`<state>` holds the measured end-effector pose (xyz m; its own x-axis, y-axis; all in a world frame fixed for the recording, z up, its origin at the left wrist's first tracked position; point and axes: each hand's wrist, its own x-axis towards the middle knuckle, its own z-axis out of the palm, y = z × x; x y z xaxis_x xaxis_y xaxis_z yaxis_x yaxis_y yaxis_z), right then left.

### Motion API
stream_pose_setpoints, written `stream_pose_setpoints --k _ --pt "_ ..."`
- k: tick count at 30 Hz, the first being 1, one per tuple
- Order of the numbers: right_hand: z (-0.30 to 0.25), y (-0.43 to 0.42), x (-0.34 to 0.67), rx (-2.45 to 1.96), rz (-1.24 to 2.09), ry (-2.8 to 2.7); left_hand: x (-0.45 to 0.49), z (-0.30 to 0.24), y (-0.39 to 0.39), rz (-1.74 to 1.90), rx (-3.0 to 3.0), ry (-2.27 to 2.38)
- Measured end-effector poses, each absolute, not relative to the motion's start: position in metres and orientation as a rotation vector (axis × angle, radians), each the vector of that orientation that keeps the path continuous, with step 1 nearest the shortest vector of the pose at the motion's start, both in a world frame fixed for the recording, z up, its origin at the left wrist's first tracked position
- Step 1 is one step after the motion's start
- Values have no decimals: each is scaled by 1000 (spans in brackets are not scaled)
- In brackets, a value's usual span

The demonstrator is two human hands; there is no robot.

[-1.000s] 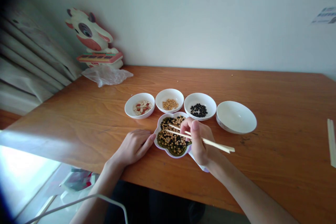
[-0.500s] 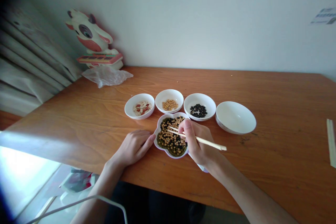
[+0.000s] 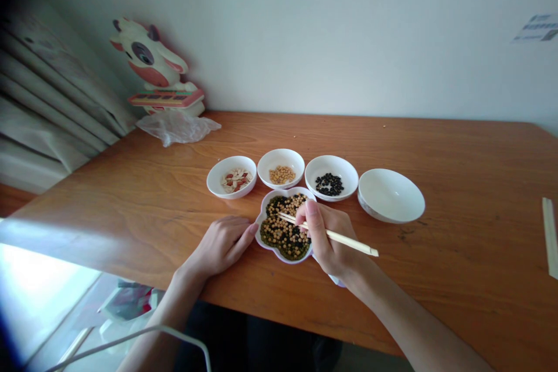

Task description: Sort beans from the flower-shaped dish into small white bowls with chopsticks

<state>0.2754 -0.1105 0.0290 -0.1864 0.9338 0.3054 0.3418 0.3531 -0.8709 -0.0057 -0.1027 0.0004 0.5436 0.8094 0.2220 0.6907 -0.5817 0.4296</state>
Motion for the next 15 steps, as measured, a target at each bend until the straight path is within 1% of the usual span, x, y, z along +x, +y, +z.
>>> stream_pose_setpoints --k 6,15 --pt "31 -114 277 -1049 785 -1766 -6 0 -103 584 2488 1251" --pt "20 -111 286 -897 524 -1821 -6 -1 -103 579 2486 1251"
